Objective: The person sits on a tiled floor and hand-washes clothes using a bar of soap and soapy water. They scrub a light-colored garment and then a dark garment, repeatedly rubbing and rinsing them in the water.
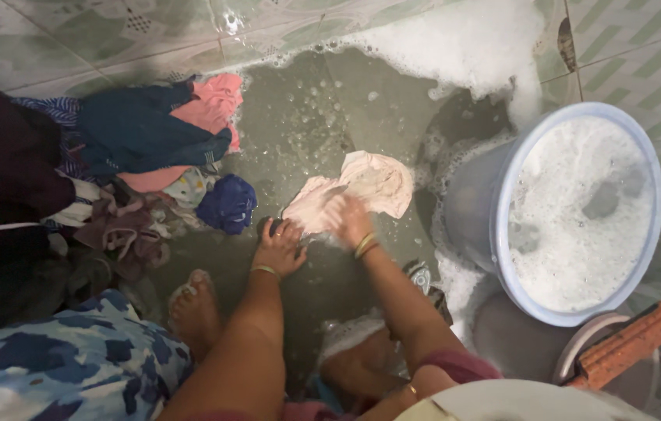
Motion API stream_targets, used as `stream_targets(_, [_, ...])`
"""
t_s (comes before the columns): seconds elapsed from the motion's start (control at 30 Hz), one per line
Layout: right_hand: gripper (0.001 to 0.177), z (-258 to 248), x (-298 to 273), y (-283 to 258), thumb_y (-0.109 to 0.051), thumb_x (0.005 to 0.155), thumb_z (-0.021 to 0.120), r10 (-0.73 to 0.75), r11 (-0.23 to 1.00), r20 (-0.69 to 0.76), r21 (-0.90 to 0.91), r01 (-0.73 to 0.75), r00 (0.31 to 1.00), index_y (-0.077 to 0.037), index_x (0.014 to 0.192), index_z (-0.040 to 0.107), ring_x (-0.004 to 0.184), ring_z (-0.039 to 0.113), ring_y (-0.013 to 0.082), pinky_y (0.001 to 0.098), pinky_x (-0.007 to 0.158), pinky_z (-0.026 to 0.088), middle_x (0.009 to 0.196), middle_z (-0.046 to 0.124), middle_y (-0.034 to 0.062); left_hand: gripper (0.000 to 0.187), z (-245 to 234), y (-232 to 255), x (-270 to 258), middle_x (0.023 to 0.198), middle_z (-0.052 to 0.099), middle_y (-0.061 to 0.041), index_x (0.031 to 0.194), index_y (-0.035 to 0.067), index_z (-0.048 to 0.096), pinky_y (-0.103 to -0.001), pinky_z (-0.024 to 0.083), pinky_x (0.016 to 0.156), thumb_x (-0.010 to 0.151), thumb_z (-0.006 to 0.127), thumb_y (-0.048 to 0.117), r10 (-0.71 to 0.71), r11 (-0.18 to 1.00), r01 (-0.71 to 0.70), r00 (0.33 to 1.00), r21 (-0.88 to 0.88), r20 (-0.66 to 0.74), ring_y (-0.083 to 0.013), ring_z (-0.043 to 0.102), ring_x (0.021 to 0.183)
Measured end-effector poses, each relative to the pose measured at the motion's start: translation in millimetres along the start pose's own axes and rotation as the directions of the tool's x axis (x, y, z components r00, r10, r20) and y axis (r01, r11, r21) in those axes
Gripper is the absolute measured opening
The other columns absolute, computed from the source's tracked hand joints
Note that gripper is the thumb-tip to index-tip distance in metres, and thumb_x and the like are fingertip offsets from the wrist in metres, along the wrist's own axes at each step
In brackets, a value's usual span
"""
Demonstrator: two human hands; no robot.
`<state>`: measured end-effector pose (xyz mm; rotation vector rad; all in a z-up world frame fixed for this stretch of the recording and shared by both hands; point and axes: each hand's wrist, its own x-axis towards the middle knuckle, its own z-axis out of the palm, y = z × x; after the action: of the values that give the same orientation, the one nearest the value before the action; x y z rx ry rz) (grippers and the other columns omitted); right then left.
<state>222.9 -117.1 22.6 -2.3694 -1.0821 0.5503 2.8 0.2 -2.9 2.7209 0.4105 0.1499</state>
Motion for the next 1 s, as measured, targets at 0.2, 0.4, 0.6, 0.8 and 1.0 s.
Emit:
stream_targets(0.2, [0.046, -1.9, 22.9, 45.8, -0.021, 0.103, 0.049, 0.141, 0.983, -0.339, 0.163, -0.089, 0.930, -0.003, 0.145, 0.051, 0.129, 0.054, 0.0315, 0.0436, 0.112, 0.048, 0.144, 0.053, 0.0154, 0.063, -3.3, 1.7, 0.6, 0.139, 0.058, -0.007, 0.138, 0.012, 0.062, -0.058, 0.020, 0.121, 0.086, 0.060, 0.048, -0.009, 0.999, 0.007, 0.998, -0.034, -0.057, -0.0218, 0.046, 0.137])
stream_targets(0.4, [0.053, 5.8, 11.6, 63.2, -0.033, 0.086, 0.072, -0.147, 0.903, -0.114, -0.420, 0.086, 0.982, 0.006, 0.120, 0.060, 0.124, 0.055, 0.0422, 0.0535, 0.114, 0.033, 0.126, 0.062, 0.0253, 0.052, -4.3, 2.0, 3.1, 0.140, 0.059, -0.006, 0.128, 0.014, 0.064, -0.058, 0.021, 0.121, 0.089, 0.059, 0.047, -0.029, 1.000, 0.029, 0.998, 0.012, 0.047, -0.0212, 0.046, 0.139])
stream_targets(0.6, [0.039, 28.9, 6.1, 21.6, -0.022, 0.091, 0.070, -0.324, 0.879, -0.143, -0.410, 0.242, 0.935, -0.012, 0.129, 0.066, 0.133, 0.057, 0.0318, 0.0477, 0.120, 0.037, 0.140, 0.066, 0.0104, 0.055, -10.4, 5.8, 1.7, 0.135, 0.062, -0.007, 0.129, 0.013, 0.064, -0.059, 0.021, 0.118, 0.085, 0.059, 0.047, -0.026, 0.999, 0.024, 0.999, -0.049, -0.039, -0.0228, 0.048, 0.134])
stream_targets(0.8, [0.038, -25.8, 28.7, -7.4, -0.021, 0.093, 0.072, 0.233, 0.946, -0.277, -0.159, -0.284, 0.932, -0.009, 0.128, 0.064, 0.113, 0.058, 0.0307, 0.0445, 0.107, 0.045, 0.120, 0.065, 0.0145, 0.057, -5.6, 4.2, 2.3, 0.136, 0.061, -0.008, 0.134, 0.013, 0.062, -0.057, 0.020, 0.120, 0.089, 0.058, 0.047, -0.038, 0.999, 0.038, 0.999, -0.021, 0.010, -0.0212, 0.049, 0.135])
stream_targets(1.0, [0.045, 23.9, -0.4, -18.3, -0.014, 0.084, 0.072, -0.342, 0.932, -0.060, -0.152, 0.330, 0.938, -0.007, 0.127, 0.066, 0.117, 0.057, 0.0357, 0.0463, 0.102, 0.045, 0.126, 0.064, 0.0179, 0.057, 0.2, 4.0, 1.2, 0.137, 0.060, -0.009, 0.130, 0.013, 0.061, -0.058, 0.017, 0.119, 0.087, 0.056, 0.051, -0.027, 0.998, 0.022, 0.995, 0.052, 0.097, -0.0227, 0.047, 0.136])
